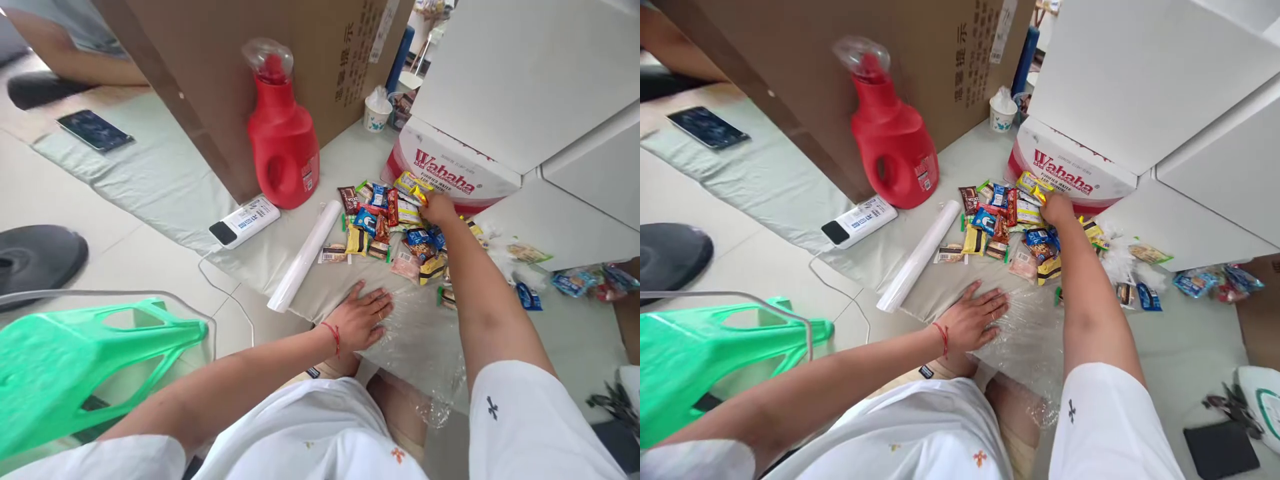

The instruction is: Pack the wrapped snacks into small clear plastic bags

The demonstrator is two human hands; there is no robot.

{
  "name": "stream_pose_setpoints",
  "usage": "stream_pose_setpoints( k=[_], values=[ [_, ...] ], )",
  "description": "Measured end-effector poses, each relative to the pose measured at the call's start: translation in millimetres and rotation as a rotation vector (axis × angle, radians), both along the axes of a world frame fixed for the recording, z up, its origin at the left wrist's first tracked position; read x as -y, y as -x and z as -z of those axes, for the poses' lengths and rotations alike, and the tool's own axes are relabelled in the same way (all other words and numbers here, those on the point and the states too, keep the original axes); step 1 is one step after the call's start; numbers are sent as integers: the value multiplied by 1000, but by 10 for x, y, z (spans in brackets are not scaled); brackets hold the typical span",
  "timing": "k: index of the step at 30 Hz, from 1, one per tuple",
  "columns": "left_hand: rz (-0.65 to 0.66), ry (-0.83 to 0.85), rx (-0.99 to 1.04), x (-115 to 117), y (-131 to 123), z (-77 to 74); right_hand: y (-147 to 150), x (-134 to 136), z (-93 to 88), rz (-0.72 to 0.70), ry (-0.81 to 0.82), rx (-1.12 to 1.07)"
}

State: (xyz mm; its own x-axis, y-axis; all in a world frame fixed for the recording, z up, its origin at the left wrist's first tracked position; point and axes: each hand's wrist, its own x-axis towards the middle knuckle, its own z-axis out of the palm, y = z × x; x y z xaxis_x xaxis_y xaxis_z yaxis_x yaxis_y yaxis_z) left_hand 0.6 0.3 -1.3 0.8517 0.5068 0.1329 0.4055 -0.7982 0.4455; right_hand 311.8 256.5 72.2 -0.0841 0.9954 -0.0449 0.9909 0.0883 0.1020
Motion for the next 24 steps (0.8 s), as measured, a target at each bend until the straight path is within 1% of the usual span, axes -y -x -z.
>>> stream_pose_setpoints(
  k=[3, 5, 7, 9, 11, 13, 15, 17, 20, 22, 24],
  values=[
    [7, -5, -1, -8, -5, 0, -93, 112, -136, 78, -151, -85],
    [6, -8, -11, -11, -4, -10, -105, 216, -238, 7, -187, -155],
    [4, -11, -21, -12, -2, -26, -46, 315, -301, -152, -113, -165],
    [2, -23, -33, -11, 0, -41, 57, 387, -308, -309, 35, -103],
    [-3, -46, -45, -9, 2, -52, 155, 432, -268, -369, 165, -19],
    [-7, -68, -57, -8, 3, -56, 210, 463, -209, -361, 234, 27],
    [-7, -76, -58, -8, 3, -56, 219, 487, -164, -350, 264, 38],
    [-6, -72, -53, -9, 2, -58, 191, 500, -159, -342, 290, 51],
    [-12, -63, -53, -11, 3, -61, 97, 481, -243, -277, 313, 39],
    [-17, -60, -53, -12, 5, -59, 17, 447, -330, -214, 318, -50],
    [-14, -61, -50, -13, 7, -53, -35, 409, -399, -184, 350, -134]
  ],
)
